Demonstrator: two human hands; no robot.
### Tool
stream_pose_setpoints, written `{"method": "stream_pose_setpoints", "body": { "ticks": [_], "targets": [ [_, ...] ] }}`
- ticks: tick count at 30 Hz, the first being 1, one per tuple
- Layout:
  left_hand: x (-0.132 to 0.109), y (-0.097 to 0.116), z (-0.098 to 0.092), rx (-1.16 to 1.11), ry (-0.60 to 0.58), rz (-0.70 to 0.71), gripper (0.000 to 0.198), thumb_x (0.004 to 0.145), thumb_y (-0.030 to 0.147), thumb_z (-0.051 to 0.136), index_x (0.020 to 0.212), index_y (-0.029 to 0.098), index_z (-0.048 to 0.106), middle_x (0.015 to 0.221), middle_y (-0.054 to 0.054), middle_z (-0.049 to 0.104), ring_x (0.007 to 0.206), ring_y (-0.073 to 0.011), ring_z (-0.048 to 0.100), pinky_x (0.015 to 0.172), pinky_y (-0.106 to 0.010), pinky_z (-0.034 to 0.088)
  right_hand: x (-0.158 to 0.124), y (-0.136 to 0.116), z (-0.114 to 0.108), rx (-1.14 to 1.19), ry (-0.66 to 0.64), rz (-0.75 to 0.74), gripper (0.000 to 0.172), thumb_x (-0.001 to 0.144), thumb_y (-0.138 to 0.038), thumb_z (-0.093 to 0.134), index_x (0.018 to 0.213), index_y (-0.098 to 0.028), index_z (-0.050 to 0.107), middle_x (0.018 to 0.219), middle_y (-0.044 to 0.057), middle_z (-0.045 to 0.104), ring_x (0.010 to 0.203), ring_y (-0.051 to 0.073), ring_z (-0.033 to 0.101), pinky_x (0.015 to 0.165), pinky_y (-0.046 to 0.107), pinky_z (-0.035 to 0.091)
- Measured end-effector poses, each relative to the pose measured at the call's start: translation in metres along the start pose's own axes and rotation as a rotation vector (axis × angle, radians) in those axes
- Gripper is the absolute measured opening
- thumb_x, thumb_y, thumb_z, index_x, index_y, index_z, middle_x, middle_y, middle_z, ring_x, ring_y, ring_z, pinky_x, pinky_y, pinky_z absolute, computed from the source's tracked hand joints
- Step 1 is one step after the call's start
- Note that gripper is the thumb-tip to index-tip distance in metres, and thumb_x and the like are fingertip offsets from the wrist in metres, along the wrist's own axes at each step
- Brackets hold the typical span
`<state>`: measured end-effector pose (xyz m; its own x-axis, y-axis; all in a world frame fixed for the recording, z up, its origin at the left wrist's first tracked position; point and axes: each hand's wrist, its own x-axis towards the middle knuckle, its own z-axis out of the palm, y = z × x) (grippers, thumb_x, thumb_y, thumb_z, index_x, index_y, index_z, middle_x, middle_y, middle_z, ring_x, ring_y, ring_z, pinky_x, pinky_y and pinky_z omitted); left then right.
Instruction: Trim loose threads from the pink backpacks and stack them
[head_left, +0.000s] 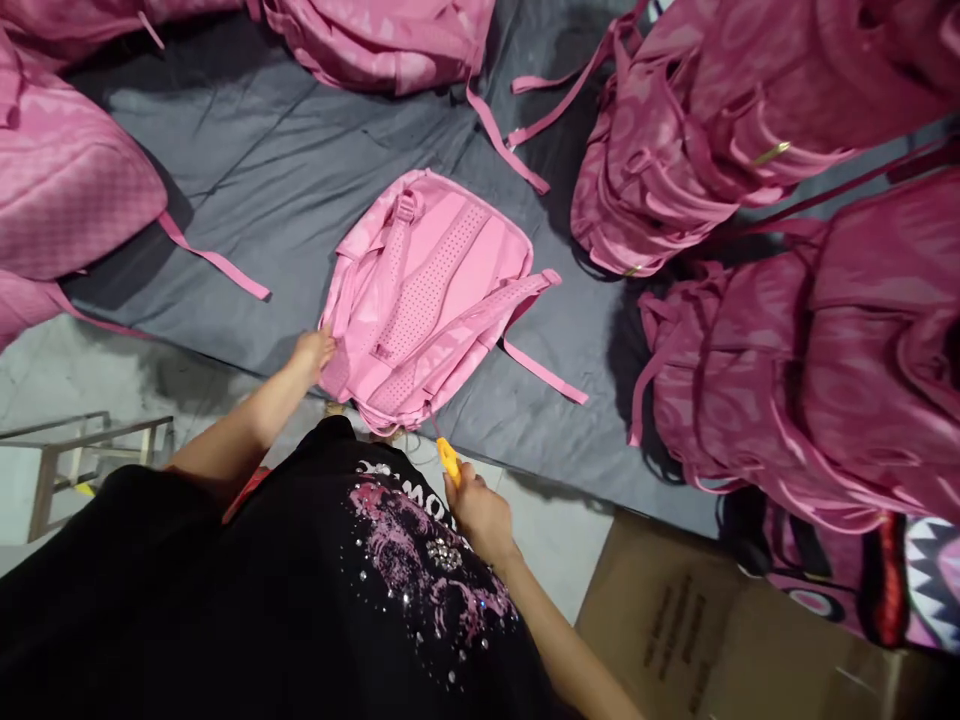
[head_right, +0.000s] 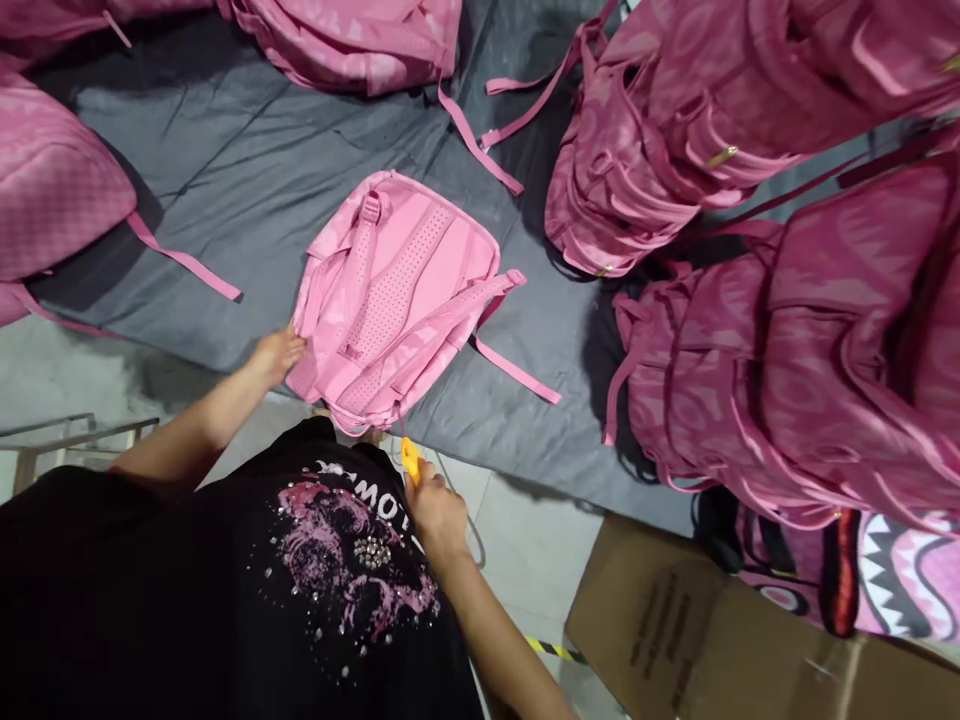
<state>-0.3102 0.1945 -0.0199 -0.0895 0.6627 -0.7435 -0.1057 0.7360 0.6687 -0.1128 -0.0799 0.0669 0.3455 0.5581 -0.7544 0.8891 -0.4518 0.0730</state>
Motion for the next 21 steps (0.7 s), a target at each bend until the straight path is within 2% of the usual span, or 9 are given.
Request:
{"method": "stream_pose_setpoints", "body": {
  "ticks": [2, 6, 9, 12, 15, 21],
  "targets": [
    [0.016, 0.008, -0.005, -0.021, -0.076, -0.185, 0.023, 0.097, 0.028, 0.048, 0.095, 0.011, 0.063, 0.078, -0.010, 0.064, 0.074, -0.0175, 0.065, 0.077, -0.028, 0.054, 0.012, -0.019, 0.017, -0.047, 0.084, 0.020, 0.035, 0.103, -0.042, 0.036, 0.118, -0.014, 0.050, 0.096, 0.013, 0.070, 0.081, 0.025, 0.073, 0.065, 0.030, 0.048],
    [0.030, 0.008, 0.005, -0.126, -0.356, -0.364, 0.035, 0.096, 0.042, 0.049, 0.097, 0.010, 0.064, 0.074, -0.009, 0.066, 0.069, -0.0191, 0.066, 0.073, -0.030, 0.056, 0.053, -0.047, 0.034, 0.010, 0.266, 0.066, 0.037, 0.104, -0.044, 0.034, 0.116, -0.011, 0.046, 0.095, 0.014, 0.069, 0.081, 0.023, 0.073, 0.063, 0.027, 0.046],
    [0.033, 0.001, 0.015, -0.251, -0.557, -0.422, 0.037, 0.096, 0.046, 0.049, 0.104, 0.013, 0.064, 0.078, -0.007, 0.070, 0.074, -0.0203, 0.069, 0.082, -0.034, 0.056, 0.076, -0.061, 0.037, 0.053, 0.283, 0.111, 0.038, 0.104, -0.045, 0.036, 0.119, -0.010, 0.043, 0.095, 0.014, 0.070, 0.081, 0.024, 0.073, 0.058, 0.026, 0.043],
    [0.034, -0.005, 0.025, -0.333, -0.713, -0.426, 0.041, 0.097, 0.047, 0.047, 0.113, 0.014, 0.063, 0.088, -0.010, 0.073, 0.088, -0.0233, 0.072, 0.094, -0.040, 0.054, 0.085, -0.071, 0.035, 0.084, 0.247, 0.140, 0.038, 0.104, -0.044, 0.037, 0.121, -0.010, 0.041, 0.095, 0.014, 0.070, 0.082, 0.024, 0.073, 0.058, 0.027, 0.041],
    [0.037, -0.007, 0.032, -0.343, -0.786, -0.418, 0.044, 0.096, 0.048, 0.049, 0.118, 0.012, 0.063, 0.092, -0.011, 0.075, 0.093, -0.0263, 0.072, 0.097, -0.044, 0.052, 0.087, -0.077, 0.031, 0.126, 0.218, 0.165, 0.036, 0.104, -0.043, 0.038, 0.120, -0.011, 0.041, 0.096, 0.014, 0.071, 0.083, 0.023, 0.073, 0.058, 0.026, 0.040],
    [0.044, -0.005, 0.035, -0.295, -0.811, -0.446, 0.038, 0.094, 0.040, 0.055, 0.115, 0.011, 0.067, 0.084, -0.011, 0.077, 0.091, -0.0272, 0.073, 0.102, -0.044, 0.050, 0.084, -0.074, 0.040, 0.146, 0.268, 0.235, 0.033, 0.103, -0.044, 0.040, 0.116, -0.014, 0.044, 0.091, 0.011, 0.072, 0.078, 0.022, 0.072, 0.055, 0.026, 0.035]
  ]
}}
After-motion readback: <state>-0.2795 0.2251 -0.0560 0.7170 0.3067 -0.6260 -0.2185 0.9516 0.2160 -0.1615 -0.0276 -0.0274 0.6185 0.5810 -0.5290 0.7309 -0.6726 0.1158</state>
